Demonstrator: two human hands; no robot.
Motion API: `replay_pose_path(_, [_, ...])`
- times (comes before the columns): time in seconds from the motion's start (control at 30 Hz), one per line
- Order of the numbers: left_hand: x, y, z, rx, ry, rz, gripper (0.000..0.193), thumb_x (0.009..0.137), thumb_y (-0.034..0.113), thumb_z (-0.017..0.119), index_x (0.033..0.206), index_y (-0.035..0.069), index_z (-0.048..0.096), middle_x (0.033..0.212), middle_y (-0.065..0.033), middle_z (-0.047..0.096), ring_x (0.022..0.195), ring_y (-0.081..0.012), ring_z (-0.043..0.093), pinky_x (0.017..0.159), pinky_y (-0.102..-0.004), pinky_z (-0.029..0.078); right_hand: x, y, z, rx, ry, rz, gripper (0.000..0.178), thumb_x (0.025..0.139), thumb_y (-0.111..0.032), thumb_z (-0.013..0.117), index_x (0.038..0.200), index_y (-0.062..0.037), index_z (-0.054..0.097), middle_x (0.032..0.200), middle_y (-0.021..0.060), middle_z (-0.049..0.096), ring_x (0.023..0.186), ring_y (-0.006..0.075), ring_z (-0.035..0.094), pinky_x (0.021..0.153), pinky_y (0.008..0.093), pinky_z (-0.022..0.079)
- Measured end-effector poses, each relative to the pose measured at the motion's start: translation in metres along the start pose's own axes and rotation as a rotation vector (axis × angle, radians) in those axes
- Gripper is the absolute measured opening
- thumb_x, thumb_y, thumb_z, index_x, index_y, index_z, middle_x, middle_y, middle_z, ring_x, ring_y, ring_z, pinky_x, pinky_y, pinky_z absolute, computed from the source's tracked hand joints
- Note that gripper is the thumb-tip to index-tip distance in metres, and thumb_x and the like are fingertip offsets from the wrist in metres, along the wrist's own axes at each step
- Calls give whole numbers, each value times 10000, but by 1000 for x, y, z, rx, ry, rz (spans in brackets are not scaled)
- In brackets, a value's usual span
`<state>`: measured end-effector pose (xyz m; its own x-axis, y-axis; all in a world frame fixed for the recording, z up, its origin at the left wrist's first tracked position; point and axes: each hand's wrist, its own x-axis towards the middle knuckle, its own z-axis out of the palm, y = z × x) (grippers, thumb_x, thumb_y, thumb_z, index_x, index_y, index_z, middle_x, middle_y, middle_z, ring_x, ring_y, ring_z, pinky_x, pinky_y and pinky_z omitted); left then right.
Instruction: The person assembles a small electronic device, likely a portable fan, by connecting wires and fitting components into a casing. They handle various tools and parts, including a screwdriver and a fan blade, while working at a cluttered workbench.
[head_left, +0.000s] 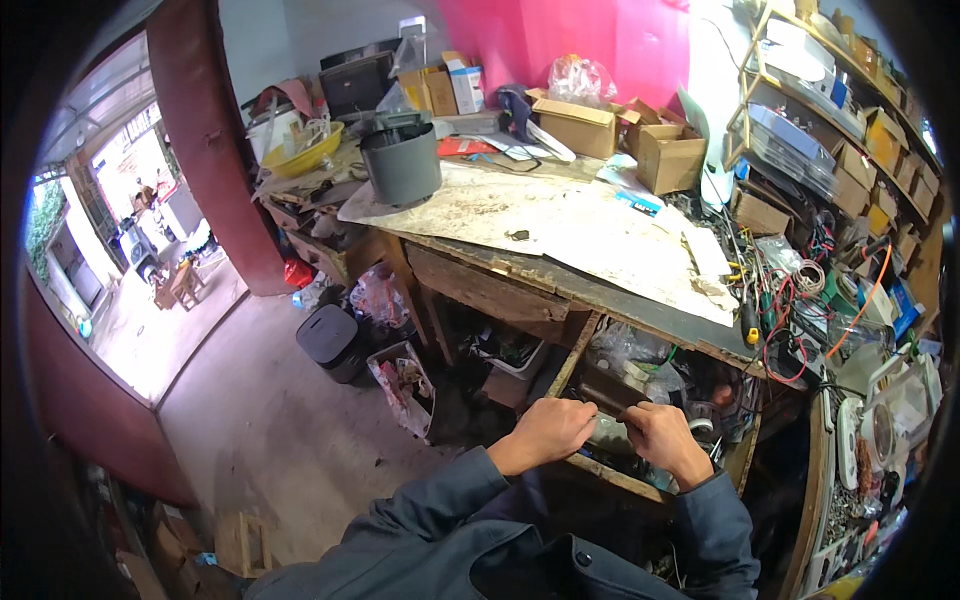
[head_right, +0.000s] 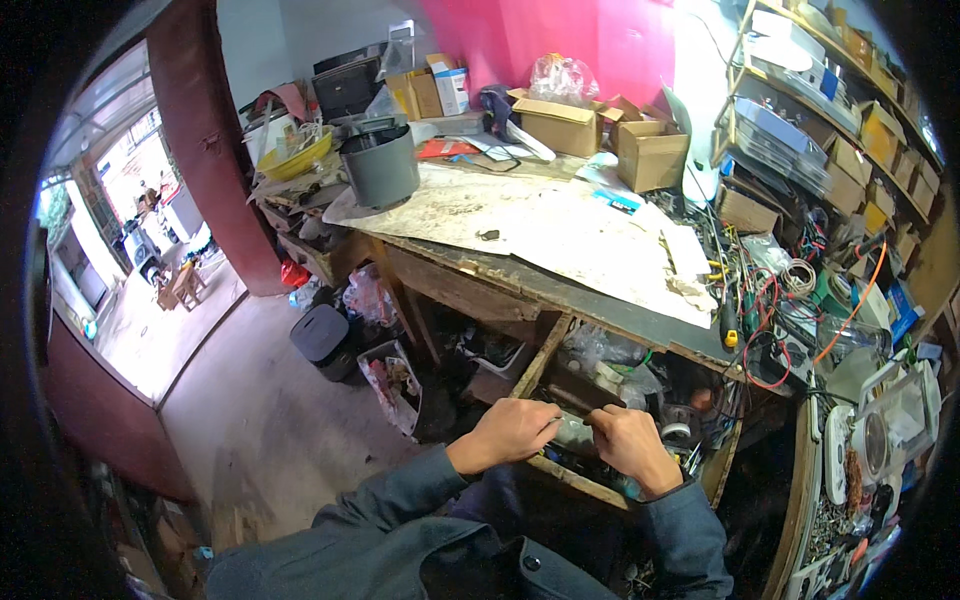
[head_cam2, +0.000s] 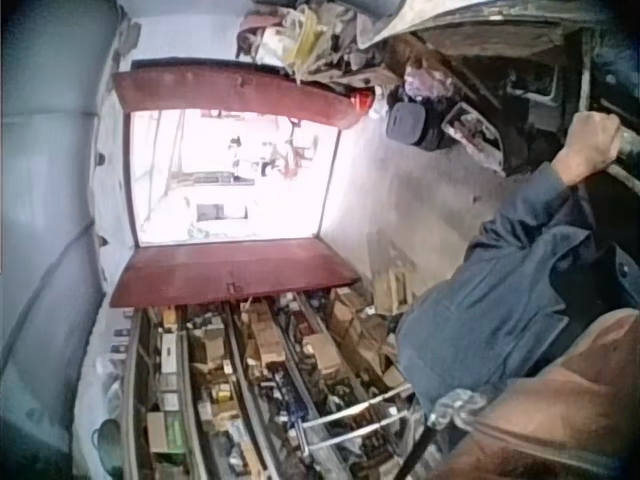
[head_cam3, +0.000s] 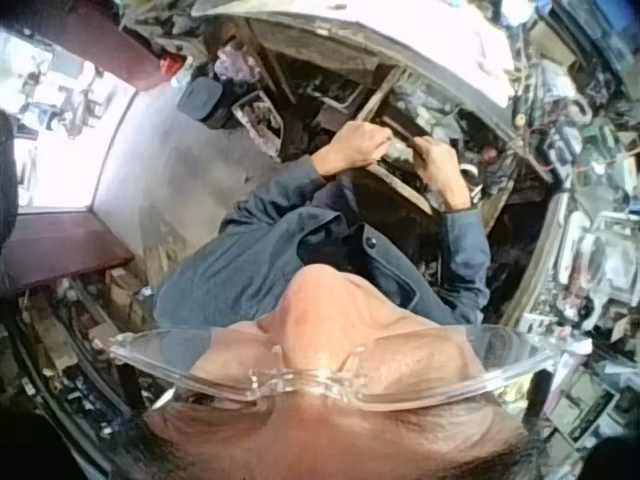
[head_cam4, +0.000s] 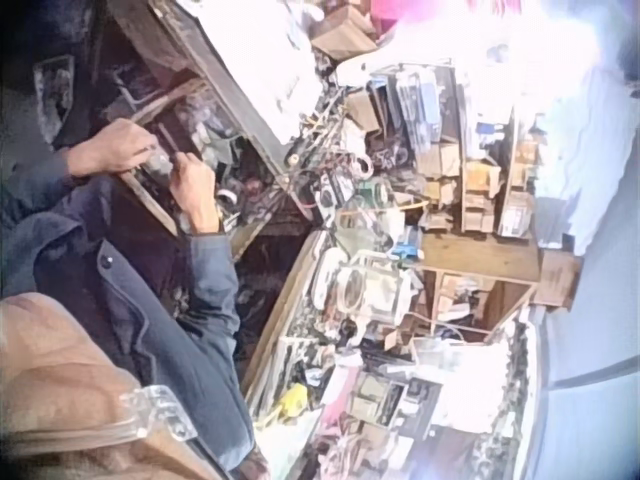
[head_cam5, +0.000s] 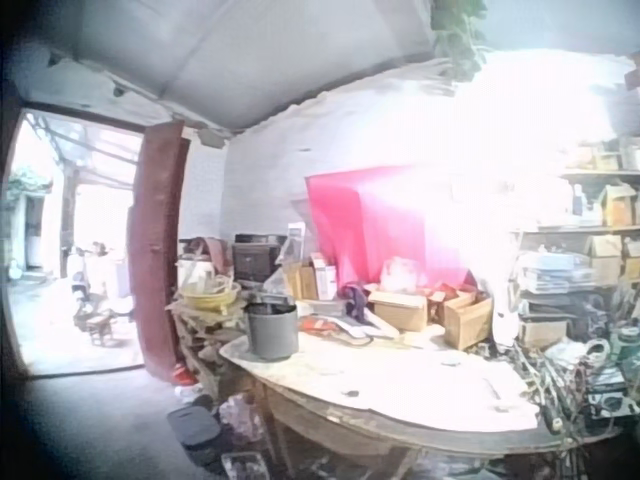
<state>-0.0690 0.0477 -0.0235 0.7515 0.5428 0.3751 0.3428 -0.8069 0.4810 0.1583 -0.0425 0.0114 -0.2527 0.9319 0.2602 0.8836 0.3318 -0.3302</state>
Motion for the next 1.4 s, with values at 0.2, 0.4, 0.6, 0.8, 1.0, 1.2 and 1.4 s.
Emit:
replay_pose_path(0.2, [-1, -4, 3, -32, 37, 10, 184, 971, 227, 630, 950, 46, 654, 833, -173, 694, 761, -411, 682, 661, -516, 538, 0, -3, 1, 36, -3, 6, 156, 809, -66, 700, 963, -43, 706, 858, 153, 672, 790, 409, 677, 677, 493, 544])
replay_pose_path(0.4, [0, -3, 3, -56, 33, 3, 196, 978, 236, 624, 960, 44, 659, 837, -181, 696, 783, -416, 687, 678, -518, 541, -3, -5, 5, 58, -23, 14, 150, 816, -60, 697, 965, -37, 694, 855, 167, 664, 807, 420, 671, 684, 500, 541])
replay_pose_path(0.6, [-1, -7, 1, -64, 79, -22, 205, 985, 268, 641, 995, 70, 693, 835, -178, 708, 788, -413, 695, 657, -507, 544, 4, -3, 8, 68, -18, 13, 147, 810, -52, 697, 954, -32, 683, 843, 172, 654, 823, 427, 669, 694, 508, 539])
replay_pose_path(0.8, [3, -1, -1, -76, 32, -12, 217, 988, 270, 644, 996, 59, 694, 836, -176, 709, 789, -404, 697, 673, -510, 540, -2, -4, 3, 65, -17, 25, 167, 806, -46, 708, 971, -36, 686, 875, 175, 682, 840, 418, 683, 705, 507, 549])
replay_pose_path(1.0, [2, -3, 1, -38, 72, -18, 177, 957, 230, 676, 970, 55, 702, 869, -174, 729, 788, -386, 715, 660, -478, 565, 4, -3, 8, 59, -86, 16, 152, 785, -62, 698, 908, -10, 625, 896, 192, 665, 849, 435, 679, 707, 530, 541])
replay_pose_path(1.2, [8, 4, -2, -39, 41, 7, 161, 945, 207, 700, 978, 54, 739, 868, -154, 748, 783, -359, 726, 666, -444, 560, -2, 0, 11, 61, -8, 1, 113, 807, -85, 674, 907, -35, 657, 832, 165, 675, 790, 415, 695, 685, 521, 552])
replay_pose_path(1.4, [10, 9, -4, 0, 6, 19, 156, 937, 213, 705, 967, 65, 746, 818, -153, 733, 737, -351, 721, 642, -437, 556, -2, -1, 16, 23, -56, -17, 139, 800, -112, 681, 916, -37, 672, 819, 172, 690, 780, 410, 717, 685, 515, 581])
